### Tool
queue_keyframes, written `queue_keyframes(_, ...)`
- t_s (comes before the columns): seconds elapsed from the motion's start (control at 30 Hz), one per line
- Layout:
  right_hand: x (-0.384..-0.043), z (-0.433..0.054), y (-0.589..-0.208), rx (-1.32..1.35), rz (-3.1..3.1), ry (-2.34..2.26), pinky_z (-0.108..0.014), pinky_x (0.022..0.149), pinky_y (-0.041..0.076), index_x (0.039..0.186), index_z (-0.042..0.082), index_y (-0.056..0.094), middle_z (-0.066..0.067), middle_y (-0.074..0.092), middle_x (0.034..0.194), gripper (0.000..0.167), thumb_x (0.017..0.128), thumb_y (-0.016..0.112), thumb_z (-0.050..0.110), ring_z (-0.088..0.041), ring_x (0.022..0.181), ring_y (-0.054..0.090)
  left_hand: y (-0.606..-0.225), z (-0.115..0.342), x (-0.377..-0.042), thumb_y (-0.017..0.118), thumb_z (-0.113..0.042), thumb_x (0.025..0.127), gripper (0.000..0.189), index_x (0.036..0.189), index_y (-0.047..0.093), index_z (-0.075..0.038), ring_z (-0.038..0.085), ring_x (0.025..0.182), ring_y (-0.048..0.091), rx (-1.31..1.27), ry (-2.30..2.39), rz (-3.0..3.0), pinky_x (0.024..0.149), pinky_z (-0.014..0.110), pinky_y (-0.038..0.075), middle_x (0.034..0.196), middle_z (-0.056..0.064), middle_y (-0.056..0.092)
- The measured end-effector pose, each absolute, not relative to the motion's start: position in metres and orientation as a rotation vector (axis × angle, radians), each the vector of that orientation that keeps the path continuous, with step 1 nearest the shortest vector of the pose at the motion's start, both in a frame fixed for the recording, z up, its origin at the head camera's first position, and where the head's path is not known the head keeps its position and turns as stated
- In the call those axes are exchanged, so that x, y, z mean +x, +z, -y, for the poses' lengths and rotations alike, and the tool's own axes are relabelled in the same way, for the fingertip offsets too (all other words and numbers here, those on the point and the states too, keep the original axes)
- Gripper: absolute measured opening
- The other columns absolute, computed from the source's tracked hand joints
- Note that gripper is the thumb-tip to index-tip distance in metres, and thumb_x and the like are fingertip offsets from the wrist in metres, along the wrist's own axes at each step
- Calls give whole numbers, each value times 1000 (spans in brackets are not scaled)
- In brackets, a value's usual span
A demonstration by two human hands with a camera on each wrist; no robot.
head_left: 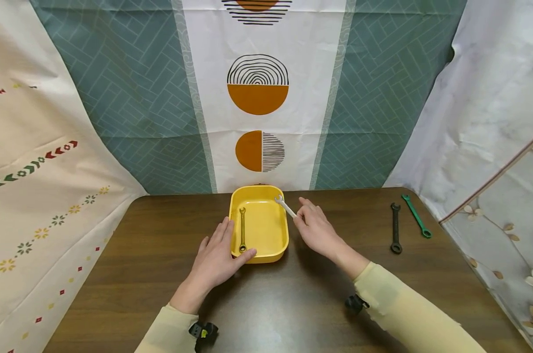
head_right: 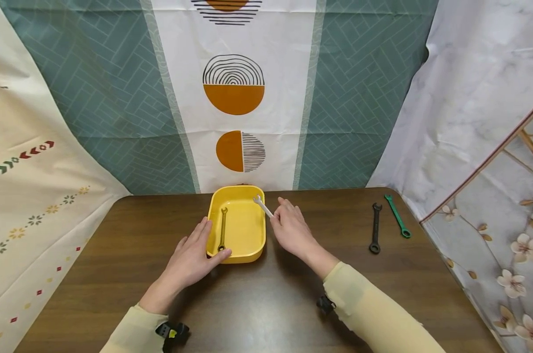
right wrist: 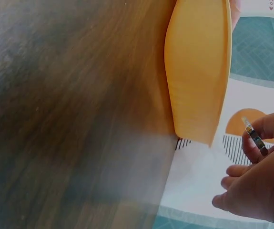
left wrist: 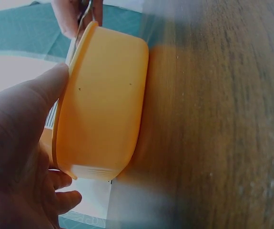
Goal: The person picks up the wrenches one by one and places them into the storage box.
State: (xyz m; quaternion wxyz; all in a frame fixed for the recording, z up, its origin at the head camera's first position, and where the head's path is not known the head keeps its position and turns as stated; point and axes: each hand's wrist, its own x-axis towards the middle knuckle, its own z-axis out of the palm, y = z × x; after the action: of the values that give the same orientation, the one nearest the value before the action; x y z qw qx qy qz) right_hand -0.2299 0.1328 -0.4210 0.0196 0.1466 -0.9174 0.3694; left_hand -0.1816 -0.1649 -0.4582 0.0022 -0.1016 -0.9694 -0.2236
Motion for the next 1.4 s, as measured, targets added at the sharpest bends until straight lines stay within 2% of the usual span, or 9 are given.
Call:
queue_keyframes(0.77,-237,-102,-422,494,2885,1042,-54,135,13,99,8,60,-22,39,174,19,114,54,18,-38,166,26,-456,162,-182,60,-83,97,118,175,22,-2,38,167,22,-308,-688,3041,127,74,22,183,16,17)
queue_keyframes(1.23,-240,-94,-427,526,2863,947,-57,134,16,97,8,60,-25,44,170,17,112,56,15,-43,163,32,-457,163,-181,59,-84,97,119,175,22,-3,38,167,22,-310,-697,3040,127,74,21,183,15,17)
queue_keyframes(1.4,-241,-91,-429,531,2887,919,-54,135,14,99,7,60,-24,42,172,18,114,54,16,-40,164,30,-457,163,-181,59,-83,97,119,175,22,-3,37,168,21,-309,-700,3036,127,74,21,184,15,16)
